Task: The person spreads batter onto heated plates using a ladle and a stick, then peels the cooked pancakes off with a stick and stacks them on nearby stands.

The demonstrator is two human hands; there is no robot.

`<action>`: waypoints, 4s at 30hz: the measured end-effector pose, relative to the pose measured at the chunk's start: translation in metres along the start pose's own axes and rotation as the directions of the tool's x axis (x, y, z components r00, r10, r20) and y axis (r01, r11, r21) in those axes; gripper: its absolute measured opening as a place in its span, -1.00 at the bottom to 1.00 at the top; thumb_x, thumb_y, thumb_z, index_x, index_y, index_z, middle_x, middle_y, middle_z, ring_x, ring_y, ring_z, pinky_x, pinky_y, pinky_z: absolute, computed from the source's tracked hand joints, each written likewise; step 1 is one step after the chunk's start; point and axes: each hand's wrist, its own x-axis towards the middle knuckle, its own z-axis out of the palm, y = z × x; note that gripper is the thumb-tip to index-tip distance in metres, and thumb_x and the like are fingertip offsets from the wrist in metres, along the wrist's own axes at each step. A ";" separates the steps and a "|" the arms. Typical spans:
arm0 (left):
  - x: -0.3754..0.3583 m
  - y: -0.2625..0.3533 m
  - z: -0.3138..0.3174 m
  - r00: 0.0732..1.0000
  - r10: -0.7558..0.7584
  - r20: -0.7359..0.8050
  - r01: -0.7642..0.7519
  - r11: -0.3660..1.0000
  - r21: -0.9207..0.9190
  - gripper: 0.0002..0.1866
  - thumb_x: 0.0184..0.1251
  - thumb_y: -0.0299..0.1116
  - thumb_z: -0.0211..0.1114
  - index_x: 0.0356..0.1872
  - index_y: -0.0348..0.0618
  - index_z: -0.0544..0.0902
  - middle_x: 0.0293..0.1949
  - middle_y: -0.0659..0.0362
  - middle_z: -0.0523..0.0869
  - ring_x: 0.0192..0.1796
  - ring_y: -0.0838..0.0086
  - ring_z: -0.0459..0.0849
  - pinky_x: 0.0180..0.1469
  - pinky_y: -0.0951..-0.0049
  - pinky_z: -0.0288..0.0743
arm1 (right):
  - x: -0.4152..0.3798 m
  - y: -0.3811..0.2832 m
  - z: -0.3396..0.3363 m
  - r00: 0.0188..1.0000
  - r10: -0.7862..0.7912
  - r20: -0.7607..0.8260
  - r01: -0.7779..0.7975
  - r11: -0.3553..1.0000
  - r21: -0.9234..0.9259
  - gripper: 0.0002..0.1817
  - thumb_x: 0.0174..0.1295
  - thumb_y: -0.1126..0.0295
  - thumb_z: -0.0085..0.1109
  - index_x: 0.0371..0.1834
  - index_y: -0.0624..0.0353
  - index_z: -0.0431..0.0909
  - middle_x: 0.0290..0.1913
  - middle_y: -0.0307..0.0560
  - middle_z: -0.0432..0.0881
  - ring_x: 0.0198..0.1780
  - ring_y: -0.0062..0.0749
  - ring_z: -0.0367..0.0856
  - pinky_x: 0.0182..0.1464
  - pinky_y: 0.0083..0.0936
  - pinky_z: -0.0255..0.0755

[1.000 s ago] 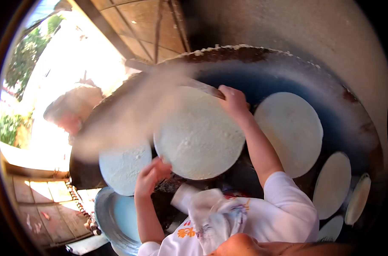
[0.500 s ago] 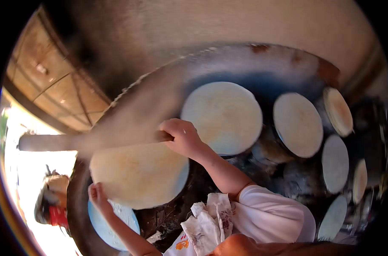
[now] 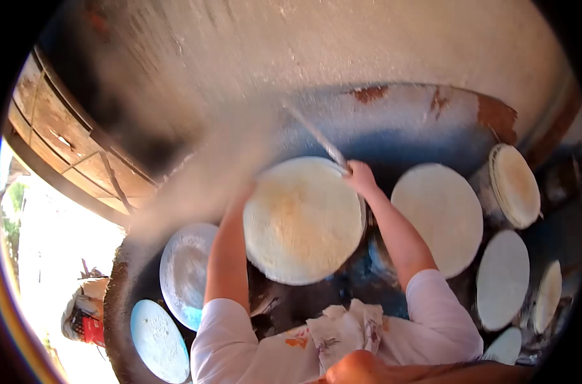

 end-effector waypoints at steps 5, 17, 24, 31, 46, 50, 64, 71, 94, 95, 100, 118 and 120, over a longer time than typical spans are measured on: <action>-0.027 0.014 -0.006 1.000 -0.011 0.023 0.014 0.985 -0.170 -0.76 0.14 -0.22 0.29 -0.28 -0.16 0.65 -0.37 0.09 0.72 -0.31 0.27 0.67 -0.16 0.32 0.51 | 0.010 -0.011 -0.003 0.979 -0.059 0.197 0.068 0.997 -0.040 -0.74 -0.12 0.38 0.31 -0.43 0.28 0.47 -0.41 0.15 0.55 -0.23 0.06 0.56 -0.19 -0.11 0.43; -0.010 0.035 -0.001 0.970 0.222 0.099 -0.205 0.966 -0.158 -0.41 0.20 -0.25 0.25 0.28 -0.14 0.38 0.17 -0.05 0.52 0.22 0.19 0.48 0.25 0.26 0.31 | 0.010 -0.067 -0.012 0.983 -0.167 0.076 0.170 0.985 -0.036 -0.86 -0.07 0.46 0.22 -0.49 0.17 0.43 -0.49 0.07 0.54 -0.35 0.04 0.56 -0.33 -0.12 0.39; -0.060 0.034 -0.078 0.969 0.180 0.169 0.026 0.606 -0.795 -0.41 0.15 -0.52 0.27 0.27 -0.22 0.38 -0.04 0.17 0.56 0.01 0.47 0.54 0.11 0.45 0.41 | -0.049 -0.129 -0.052 0.864 -0.503 0.018 0.496 0.858 0.134 -0.83 -0.17 0.47 0.21 -0.48 0.10 0.44 -0.43 -0.11 0.57 -0.36 -0.16 0.56 -0.39 -0.27 0.44; -0.194 0.054 -0.139 0.982 -0.073 -0.177 -0.102 0.583 -0.806 -0.85 0.06 -0.61 0.27 -0.34 -0.23 0.71 -0.15 0.18 0.58 -0.01 0.41 0.52 0.17 0.41 0.29 | -0.100 -0.154 -0.095 0.763 -0.645 -0.037 0.633 0.735 0.241 -0.76 -0.27 0.53 0.20 -0.44 0.11 0.46 -0.34 -0.20 0.61 -0.26 -0.29 0.59 -0.33 -0.39 0.51; -0.307 0.263 -0.279 0.699 0.554 -0.452 -0.656 0.749 -0.096 -0.89 0.06 -0.63 0.26 -0.37 -0.33 0.53 -0.33 0.08 0.61 -0.24 0.27 0.56 -0.12 0.38 0.43 | -0.199 -0.143 -0.249 0.988 -0.095 -0.122 0.134 0.920 0.367 -0.79 -0.09 0.50 0.29 -0.40 0.17 0.45 -0.52 -0.03 0.50 -0.44 -0.09 0.51 -0.38 -0.32 0.37; -0.283 0.381 -0.243 0.852 0.524 -0.009 -0.508 0.821 -0.259 -0.96 0.15 -0.58 0.20 -0.39 -0.33 0.53 -0.47 0.31 0.42 -0.37 0.68 0.36 -0.34 0.61 0.28 | -0.251 -0.078 -0.313 0.977 0.168 -0.132 -0.110 0.925 0.363 -0.71 -0.05 0.32 0.39 -0.37 0.22 0.50 -0.59 -0.12 0.44 -0.52 -0.47 0.42 -0.42 -0.44 0.34; -0.252 0.840 0.123 0.096 0.872 -0.481 -0.941 -0.078 -0.330 -0.90 0.09 -0.53 0.33 -0.33 -0.16 0.68 -0.23 0.11 0.74 -0.22 0.30 0.73 -0.19 0.41 0.61 | -0.277 0.264 -0.692 0.669 0.424 -0.610 -0.131 0.876 0.464 -0.87 0.15 0.59 0.15 -0.51 0.20 0.44 -0.27 -0.15 0.69 -0.21 -0.49 0.63 -0.29 -0.56 0.48; -0.228 0.812 0.284 0.039 0.963 -0.267 -0.998 0.026 -0.054 -0.82 0.15 -0.39 0.24 -0.21 -0.07 0.65 -0.10 0.09 0.67 -0.08 0.19 0.65 -0.08 0.27 0.55 | -0.279 0.448 -0.609 0.403 0.630 -0.664 -0.501 0.759 0.416 -0.90 0.16 0.43 0.22 -0.35 0.23 0.61 -0.35 -0.05 0.69 -0.26 -0.39 0.64 -0.20 -0.49 0.45; -0.735 0.251 -0.017 0.812 -0.539 0.224 0.533 0.841 0.093 -0.48 0.14 -0.14 0.27 0.14 -0.07 0.48 -0.01 -0.15 0.50 0.03 0.02 0.57 0.00 0.16 0.53 | -0.400 0.002 -0.263 0.707 0.122 0.697 -0.543 0.725 0.424 -0.84 -0.17 0.57 -0.12 -0.68 0.28 0.51 -0.62 -0.07 0.60 -0.63 -0.54 0.44 -0.52 -0.65 0.37; -0.747 0.209 -0.042 0.745 -0.660 0.096 0.653 0.751 0.102 -0.53 0.09 -0.18 0.27 0.05 -0.11 0.51 -0.08 -0.14 0.50 -0.03 0.00 0.57 -0.08 0.12 0.55 | -0.417 -0.023 -0.236 0.660 0.198 0.725 -0.593 0.730 0.340 -0.86 -0.15 0.58 -0.11 -0.67 0.27 0.50 -0.60 -0.02 0.62 -0.65 -0.58 0.45 -0.54 -0.66 0.39; -0.808 -0.027 -0.127 0.140 -0.804 -0.578 0.963 0.246 -0.109 -0.39 0.25 -0.08 0.19 0.31 0.00 0.34 -0.04 -0.10 0.42 -0.11 -0.09 0.52 -0.08 0.08 0.48 | -0.466 -0.097 -0.146 0.416 0.169 0.894 -0.653 0.739 0.164 -0.85 0.08 0.64 -0.15 -0.47 0.26 0.46 -0.52 -0.01 0.62 -0.70 -0.57 0.45 -0.67 -0.68 0.35; -0.941 -0.151 -0.070 -0.024 -0.895 0.445 0.087 -0.445 -0.891 0.01 0.02 -0.65 0.17 0.42 0.27 -0.20 -0.47 0.10 0.48 -0.54 0.36 0.48 -0.52 0.17 0.44 | -0.354 -0.438 0.254 0.750 -0.378 0.544 0.060 0.857 0.512 -0.60 0.23 0.42 0.12 0.16 0.17 0.48 -0.42 -0.12 0.60 -0.46 -0.51 0.52 -0.32 -0.50 0.44; -0.963 -0.139 -0.060 -0.037 -0.850 0.525 -0.016 -0.525 -0.851 -0.02 0.04 -0.66 0.15 0.41 0.30 -0.19 -0.47 0.10 0.46 -0.56 0.35 0.47 -0.55 0.16 0.42 | -0.380 -0.445 0.213 0.702 -0.425 0.572 0.134 0.867 0.480 -0.60 0.24 0.43 0.11 0.17 0.19 0.47 -0.42 -0.11 0.61 -0.46 -0.50 0.52 -0.32 -0.49 0.44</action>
